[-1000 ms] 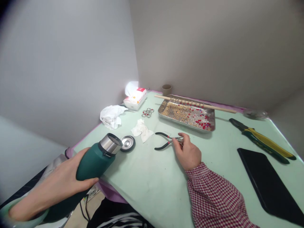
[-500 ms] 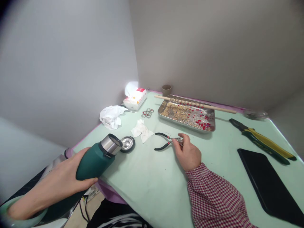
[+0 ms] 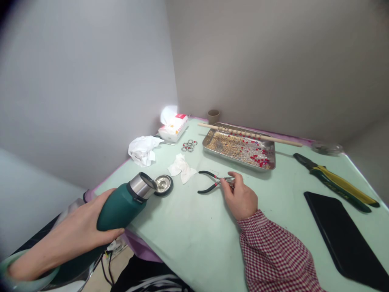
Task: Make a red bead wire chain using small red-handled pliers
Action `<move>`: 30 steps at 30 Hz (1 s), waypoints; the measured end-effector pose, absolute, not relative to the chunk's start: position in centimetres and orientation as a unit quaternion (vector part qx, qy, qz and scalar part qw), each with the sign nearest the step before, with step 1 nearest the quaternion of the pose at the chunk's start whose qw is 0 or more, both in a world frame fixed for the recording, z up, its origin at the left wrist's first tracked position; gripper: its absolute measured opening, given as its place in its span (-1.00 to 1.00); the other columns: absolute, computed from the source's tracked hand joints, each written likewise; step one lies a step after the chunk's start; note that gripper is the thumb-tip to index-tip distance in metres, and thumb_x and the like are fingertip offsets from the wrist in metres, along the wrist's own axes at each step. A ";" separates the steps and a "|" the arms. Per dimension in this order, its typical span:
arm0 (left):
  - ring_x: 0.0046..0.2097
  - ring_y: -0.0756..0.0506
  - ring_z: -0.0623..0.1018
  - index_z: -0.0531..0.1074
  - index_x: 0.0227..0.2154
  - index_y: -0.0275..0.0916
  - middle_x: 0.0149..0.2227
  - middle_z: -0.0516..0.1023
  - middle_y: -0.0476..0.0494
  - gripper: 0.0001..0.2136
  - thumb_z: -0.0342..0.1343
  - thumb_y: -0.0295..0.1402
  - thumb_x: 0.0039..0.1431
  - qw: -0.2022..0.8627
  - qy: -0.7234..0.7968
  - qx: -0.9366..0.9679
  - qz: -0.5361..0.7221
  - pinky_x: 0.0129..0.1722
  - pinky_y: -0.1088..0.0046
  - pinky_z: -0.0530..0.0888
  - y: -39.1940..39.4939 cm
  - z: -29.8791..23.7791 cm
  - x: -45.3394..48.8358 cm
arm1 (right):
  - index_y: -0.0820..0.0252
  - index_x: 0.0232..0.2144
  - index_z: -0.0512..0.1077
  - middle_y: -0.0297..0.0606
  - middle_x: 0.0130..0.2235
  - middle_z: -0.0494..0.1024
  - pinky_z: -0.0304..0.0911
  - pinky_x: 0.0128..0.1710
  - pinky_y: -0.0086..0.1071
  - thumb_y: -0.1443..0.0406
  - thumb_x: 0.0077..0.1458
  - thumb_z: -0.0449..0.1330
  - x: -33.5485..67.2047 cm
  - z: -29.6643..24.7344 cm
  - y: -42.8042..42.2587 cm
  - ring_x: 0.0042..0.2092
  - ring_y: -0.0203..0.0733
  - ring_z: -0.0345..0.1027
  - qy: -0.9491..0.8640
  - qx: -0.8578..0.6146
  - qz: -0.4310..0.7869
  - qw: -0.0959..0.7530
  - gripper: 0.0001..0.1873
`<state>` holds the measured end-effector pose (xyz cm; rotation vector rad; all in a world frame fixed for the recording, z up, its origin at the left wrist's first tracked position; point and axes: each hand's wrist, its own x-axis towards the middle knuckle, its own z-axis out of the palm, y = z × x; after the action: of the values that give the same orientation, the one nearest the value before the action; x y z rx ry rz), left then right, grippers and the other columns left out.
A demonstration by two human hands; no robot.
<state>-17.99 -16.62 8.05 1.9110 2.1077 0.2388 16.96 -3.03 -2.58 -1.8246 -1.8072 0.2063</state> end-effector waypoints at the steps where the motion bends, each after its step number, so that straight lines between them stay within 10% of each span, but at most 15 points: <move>1: -0.20 -0.26 0.57 0.25 0.08 -0.04 -0.16 0.56 -0.06 -0.38 0.20 -0.16 -0.13 0.141 0.731 0.663 0.079 -0.31 0.32 0.47 -16.6 8.0 -18.0 | 0.20 -0.05 0.36 -0.20 -0.39 0.62 0.22 -0.43 -0.28 0.01 0.14 0.01 16.9 -2.5 -3.0 -0.34 0.05 0.50 -0.673 -0.682 0.081 0.276 -0.52; 30: 0.14 -0.34 0.36 -0.01 0.23 -0.21 0.15 0.30 -0.24 -0.18 0.20 -0.02 -0.02 -0.024 0.765 0.496 0.411 0.07 0.08 0.40 -8.8 8.9 -18.9 | 0.17 -0.06 0.35 -0.23 -0.40 0.62 0.24 -0.44 -0.29 0.02 0.16 0.01 17.0 -2.5 -3.0 -0.35 0.02 0.51 -0.678 -0.678 0.078 0.272 -0.56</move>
<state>-18.88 -8.75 8.90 1.5813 2.4404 1.3101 17.03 -3.01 -2.53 -1.8260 -1.8256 0.2094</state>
